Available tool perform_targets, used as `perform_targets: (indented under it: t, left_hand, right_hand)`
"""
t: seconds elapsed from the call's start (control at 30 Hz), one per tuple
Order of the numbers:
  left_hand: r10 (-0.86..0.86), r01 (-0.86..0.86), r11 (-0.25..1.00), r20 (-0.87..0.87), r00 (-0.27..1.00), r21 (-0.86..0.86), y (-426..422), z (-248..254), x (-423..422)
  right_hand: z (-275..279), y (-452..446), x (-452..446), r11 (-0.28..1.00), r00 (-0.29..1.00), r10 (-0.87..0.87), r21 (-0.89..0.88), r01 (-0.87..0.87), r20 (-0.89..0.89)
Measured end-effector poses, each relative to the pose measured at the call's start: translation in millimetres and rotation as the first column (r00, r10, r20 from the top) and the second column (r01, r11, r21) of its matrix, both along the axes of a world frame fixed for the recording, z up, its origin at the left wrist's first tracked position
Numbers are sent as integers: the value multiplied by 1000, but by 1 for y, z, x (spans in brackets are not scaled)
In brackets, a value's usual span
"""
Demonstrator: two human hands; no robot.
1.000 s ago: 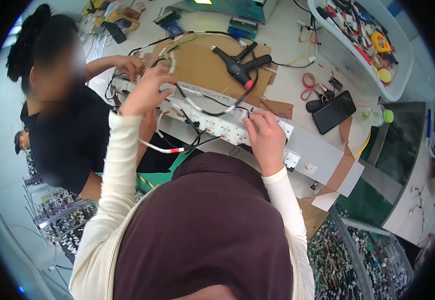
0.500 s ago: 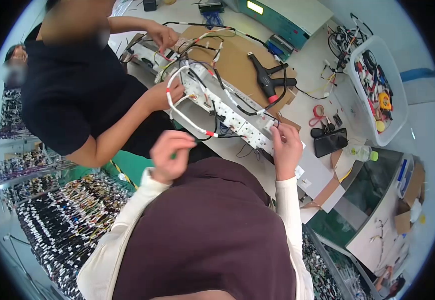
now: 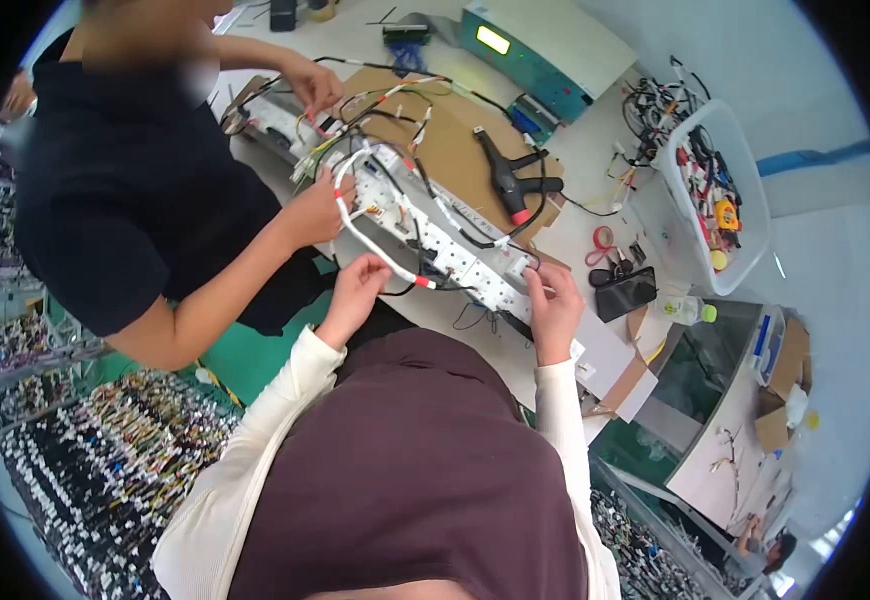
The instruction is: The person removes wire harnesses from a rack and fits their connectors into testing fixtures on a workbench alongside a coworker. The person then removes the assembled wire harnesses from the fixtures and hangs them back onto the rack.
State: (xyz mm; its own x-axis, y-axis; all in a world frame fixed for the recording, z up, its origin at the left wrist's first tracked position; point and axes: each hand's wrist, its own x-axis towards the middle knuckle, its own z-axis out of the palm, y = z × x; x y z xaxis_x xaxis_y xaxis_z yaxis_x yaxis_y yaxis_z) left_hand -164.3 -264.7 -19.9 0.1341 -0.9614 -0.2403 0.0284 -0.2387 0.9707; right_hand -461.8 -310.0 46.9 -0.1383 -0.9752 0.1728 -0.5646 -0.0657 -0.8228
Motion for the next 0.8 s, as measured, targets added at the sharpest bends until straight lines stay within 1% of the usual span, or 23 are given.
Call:
perform_targets:
  t: [0.07, 0.1, 0.13, 0.2, 0.23, 0.27, 0.33, 0.4, 0.43, 0.47, 0.5, 0.57, 0.6, 0.63, 0.67, 0.7, 0.73, 0.77, 0.8]
  left_hand:
    - [-49, 51, 998, 66, 997, -21, 5, 9, -9]
    - [-93, 90, 995, 98, 991, 30, 7, 17, -13]
    - [-104, 102, 995, 101, 989, 21, 8, 23, -19]
    - [-177, 178, 984, 187, 966, 12, 8, 33, -23]
    - [-192, 216, 975, 272, 943, -58, 6, 35, -25]
    - [-198, 223, 973, 276, 940, -60, 3, 37, -25]
    - [-209, 297, 934, 372, 904, -198, -1, 44, -26]
    - [-216, 305, 932, 377, 901, -195, -3, 55, -27]
    - [-216, 307, 933, 388, 896, -189, -4, 60, -26]
    - [-211, 305, 934, 403, 891, -185, -6, 64, -24]
    - [-198, 296, 936, 411, 890, -190, -7, 64, -21]
    - [-156, 308, 911, 462, 873, -274, -7, 61, -15]
    - [-140, 294, 914, 464, 875, -278, -8, 64, -12]
    - [-136, 294, 916, 480, 867, -272, -7, 68, -10]
    - [-135, 296, 919, 497, 857, -262, -5, 71, -9]
    - [-127, 288, 922, 500, 856, -259, -4, 72, -8]
    - [-15, 210, 916, 494, 870, -342, -4, 73, -7]
    - [91, 137, 897, 479, 873, -420, -2, 74, -7]
    - [189, 63, 876, 459, 868, -479, -2, 74, -4]
  right_hand:
    - [0, 1, 0, 1000, 1000, 16, 8, -16, 13]
    - [1, 0, 1, 1000, 1000, 22, -7, -22, 8]
    - [1, 0, 1, 1000, 1000, 6, -13, -6, 10]
    - [1, 0, 0, 1000, 1000, 20, -19, -21, -19]
    - [1, 0, 0, 1000, 1000, 11, -23, -11, -15]
    - [1, 0, 1, 1000, 1000, 5, -8, -5, -12]
    - [2, 1, 0, 1000, 1000, -6, 6, 6, -5]
    - [5, 4, -7, 986, 998, 68, 156, -66, -7]
    - [11, 11, -10, 986, 998, 70, 154, -68, -4]
    - [21, 25, -14, 997, 966, 78, 22, -75, -247]
    - [26, 40, -18, 987, 880, 50, -109, -115, -473]
    - [24, 80, -38, 986, 886, -53, -162, -25, -460]
    - [1, 105, -59, 974, 878, -187, -202, 106, -440]
    - [-19, 125, -80, 945, 818, -288, -285, 160, -497]
    - [-39, 139, -102, 947, 824, -278, -284, 149, -494]
    - [-58, 152, -123, 929, 694, -368, -282, 241, -619]
    - [-71, 159, -137, 898, 535, -432, -291, 330, -726]
    - [-78, 159, -141, 902, 541, -423, -280, 328, -727]
    - [-86, 157, -146, 878, 554, -474, -317, 358, -684]
